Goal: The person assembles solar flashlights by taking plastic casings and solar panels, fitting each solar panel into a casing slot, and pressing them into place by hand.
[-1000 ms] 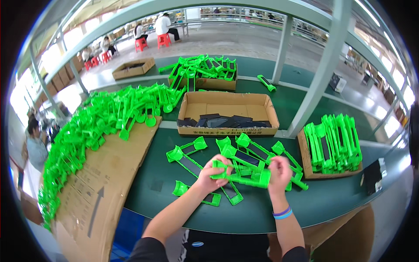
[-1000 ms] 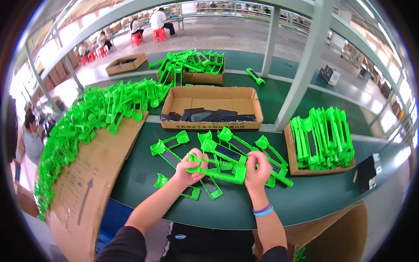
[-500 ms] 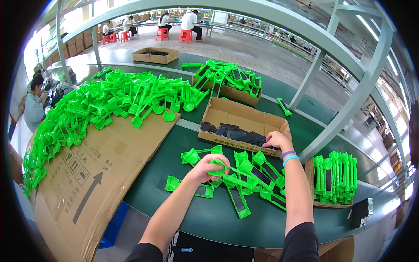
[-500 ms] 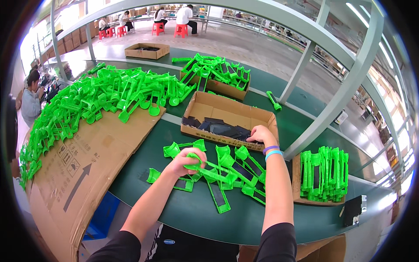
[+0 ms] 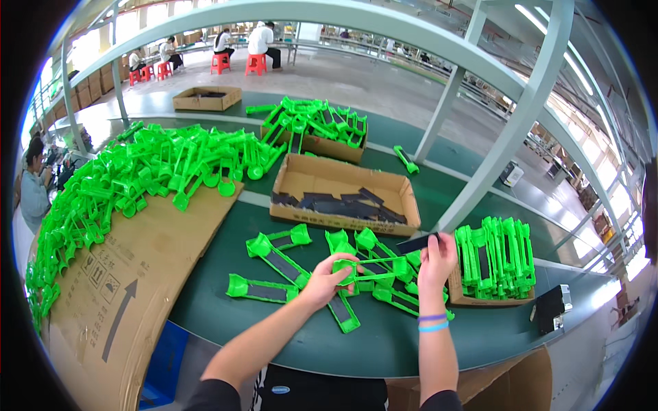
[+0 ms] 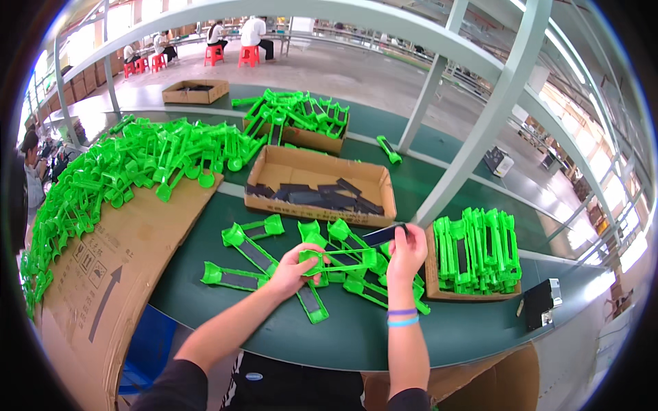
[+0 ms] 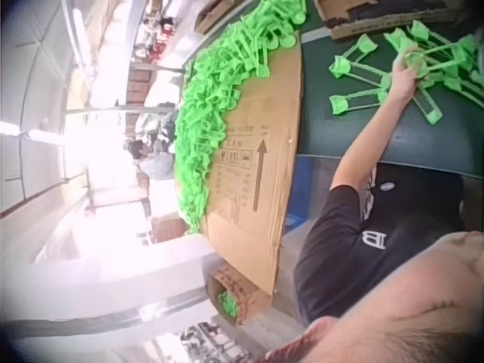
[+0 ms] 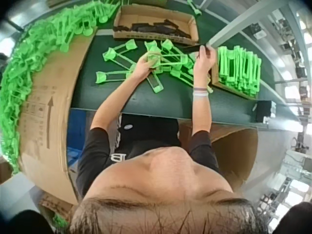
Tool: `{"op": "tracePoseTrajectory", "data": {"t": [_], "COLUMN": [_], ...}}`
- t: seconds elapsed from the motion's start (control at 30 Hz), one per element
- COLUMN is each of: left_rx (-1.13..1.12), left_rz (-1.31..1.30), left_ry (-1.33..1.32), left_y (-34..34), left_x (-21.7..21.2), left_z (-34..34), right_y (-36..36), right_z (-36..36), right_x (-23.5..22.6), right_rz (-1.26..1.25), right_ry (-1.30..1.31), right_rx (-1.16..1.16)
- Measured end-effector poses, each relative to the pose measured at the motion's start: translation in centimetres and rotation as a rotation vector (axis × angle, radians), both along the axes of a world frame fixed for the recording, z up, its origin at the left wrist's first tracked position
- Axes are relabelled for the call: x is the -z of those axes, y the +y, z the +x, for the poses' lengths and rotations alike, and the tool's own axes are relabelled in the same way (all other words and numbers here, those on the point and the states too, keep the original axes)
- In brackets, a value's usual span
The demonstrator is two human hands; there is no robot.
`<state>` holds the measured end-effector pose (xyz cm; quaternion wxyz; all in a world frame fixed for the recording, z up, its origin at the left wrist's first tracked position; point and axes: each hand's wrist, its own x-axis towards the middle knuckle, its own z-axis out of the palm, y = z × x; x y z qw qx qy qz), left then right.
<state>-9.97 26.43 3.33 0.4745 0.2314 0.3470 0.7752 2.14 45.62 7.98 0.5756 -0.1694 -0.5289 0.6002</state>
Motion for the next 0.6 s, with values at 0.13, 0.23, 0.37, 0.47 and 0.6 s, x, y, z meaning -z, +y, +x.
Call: {"op": "tracePoseTrajectory", "data": {"t": [0.13,0.23,0.37,0.47,0.6], "left_rx": [-0.018,-0.025,0.015,0.051,-0.052], "left_rz": [-0.031,-0.115,-0.085,-0.057,0.108], "left_ry": [0.259,0.302,0.118,0.095,0.170], "left_y": [0.6,0.5,0.5,0.7,0.4], "left_x": [-0.1,-1.1,-0.5,0.7,1.0], "left_z": [0.2,0.4,0.2,-0.2,-0.2], "right_y": [-1.8,-3.0,-3.7,-3.9,-4.4], "right_z": [4.0,4.4,4.0,3.6,3.4], "right_x": [3.3,3.1,4.5,5.9,4.0], "right_rz": [-0.067,0.093,0.194,0.133,0.315], "right_ry": [0.193,-0.028,-0.055,-0.042,-0.105], "right_rx": [-0.210,-0.265,-0.427,-0.489,-0.463]}}
